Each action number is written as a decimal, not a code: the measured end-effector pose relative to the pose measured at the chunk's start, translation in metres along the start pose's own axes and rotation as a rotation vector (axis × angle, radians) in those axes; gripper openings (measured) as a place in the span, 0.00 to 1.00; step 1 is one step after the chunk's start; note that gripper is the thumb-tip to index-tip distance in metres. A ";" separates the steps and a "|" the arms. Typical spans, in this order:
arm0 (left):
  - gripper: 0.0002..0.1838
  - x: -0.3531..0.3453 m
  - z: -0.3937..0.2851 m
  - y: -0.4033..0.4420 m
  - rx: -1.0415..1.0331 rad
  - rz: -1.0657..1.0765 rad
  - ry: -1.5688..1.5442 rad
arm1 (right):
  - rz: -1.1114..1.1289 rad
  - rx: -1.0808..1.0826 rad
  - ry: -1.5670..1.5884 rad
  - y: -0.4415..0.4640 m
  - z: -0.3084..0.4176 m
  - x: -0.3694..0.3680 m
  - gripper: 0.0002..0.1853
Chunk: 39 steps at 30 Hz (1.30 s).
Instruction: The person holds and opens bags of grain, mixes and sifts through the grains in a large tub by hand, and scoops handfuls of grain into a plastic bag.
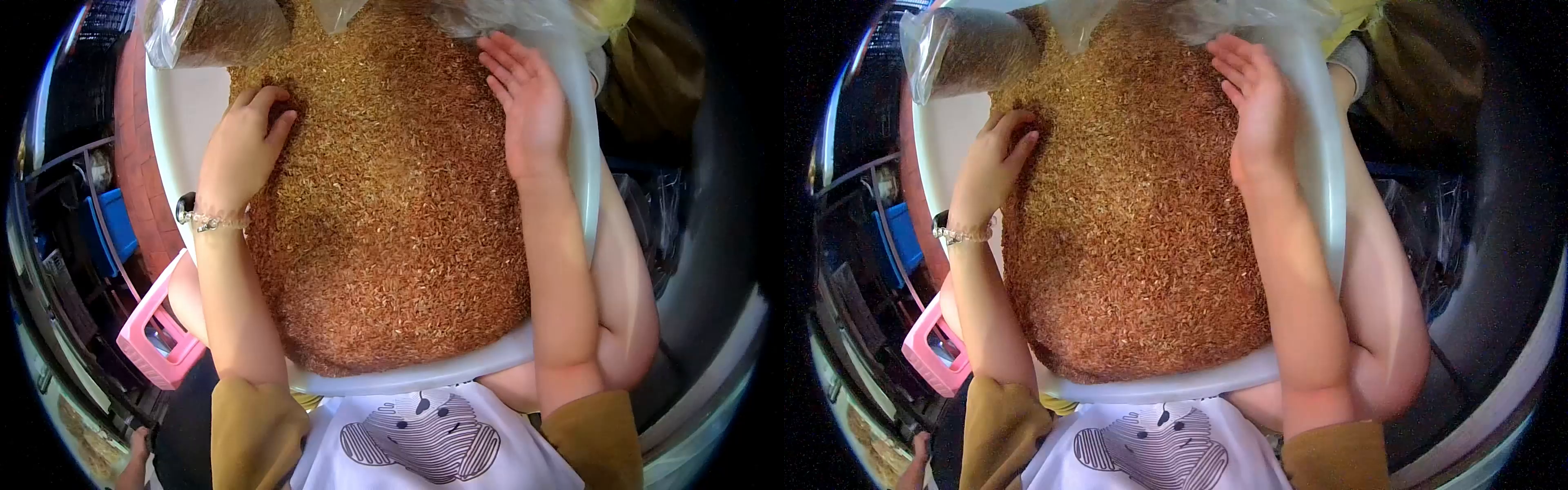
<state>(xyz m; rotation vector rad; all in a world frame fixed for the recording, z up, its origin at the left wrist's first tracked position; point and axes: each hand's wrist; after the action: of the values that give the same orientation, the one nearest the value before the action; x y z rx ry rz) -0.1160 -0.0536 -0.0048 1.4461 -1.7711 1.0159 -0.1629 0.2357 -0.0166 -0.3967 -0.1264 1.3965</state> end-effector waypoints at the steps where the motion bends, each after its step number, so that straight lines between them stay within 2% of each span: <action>1: 0.17 0.001 -0.002 0.001 -0.003 -0.003 0.011 | 0.013 0.069 -0.083 -0.001 -0.005 -0.002 0.21; 3: 0.16 0.002 -0.017 -0.002 0.053 0.012 0.079 | 0.037 0.208 -0.245 -0.004 -0.016 -0.009 0.21; 4: 0.16 0.002 -0.023 -0.003 0.079 0.021 0.113 | 0.092 0.192 -0.378 -0.006 -0.018 -0.010 0.24; 8: 0.15 -0.006 -0.015 0.000 -0.006 0.018 0.106 | 0.117 0.163 -0.424 -0.010 -0.028 -0.013 0.19; 12: 0.14 -0.006 -0.010 0.001 -0.069 -0.011 0.111 | 0.137 0.362 -0.511 0.000 -0.051 -0.012 0.19; 15: 0.13 -0.006 -0.009 0.004 -0.120 -0.022 0.140 | 0.225 0.175 -0.457 -0.010 -0.041 -0.017 0.19; 26: 0.16 -0.035 -0.039 -0.003 -0.190 -0.012 0.041 | 0.401 0.195 -0.446 -0.008 -0.053 -0.020 0.20; 33: 0.17 -0.042 -0.031 0.003 -0.095 -0.040 -0.227 | 0.597 0.227 -0.475 -0.015 -0.051 -0.027 0.21; 36: 0.18 -0.048 -0.035 0.006 -0.028 -0.059 -0.441 | 0.631 0.191 -0.365 -0.017 -0.053 -0.030 0.21; 39: 0.20 -0.053 -0.021 0.009 -0.169 0.011 -0.346 | 0.689 0.104 -0.474 -0.021 -0.039 -0.031 0.20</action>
<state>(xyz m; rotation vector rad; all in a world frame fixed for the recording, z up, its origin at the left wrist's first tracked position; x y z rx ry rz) -0.1145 -0.0083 -0.0407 1.5754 -2.0532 0.6291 -0.1367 0.1955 -0.0410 -0.0015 -0.3233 2.1538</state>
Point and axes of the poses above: each hand's wrist, its own y-axis towards the middle knuckle, its own x-axis out of the back of the hand, z = x × y, and after that the axes turned 7 degrees about -y, right-handed
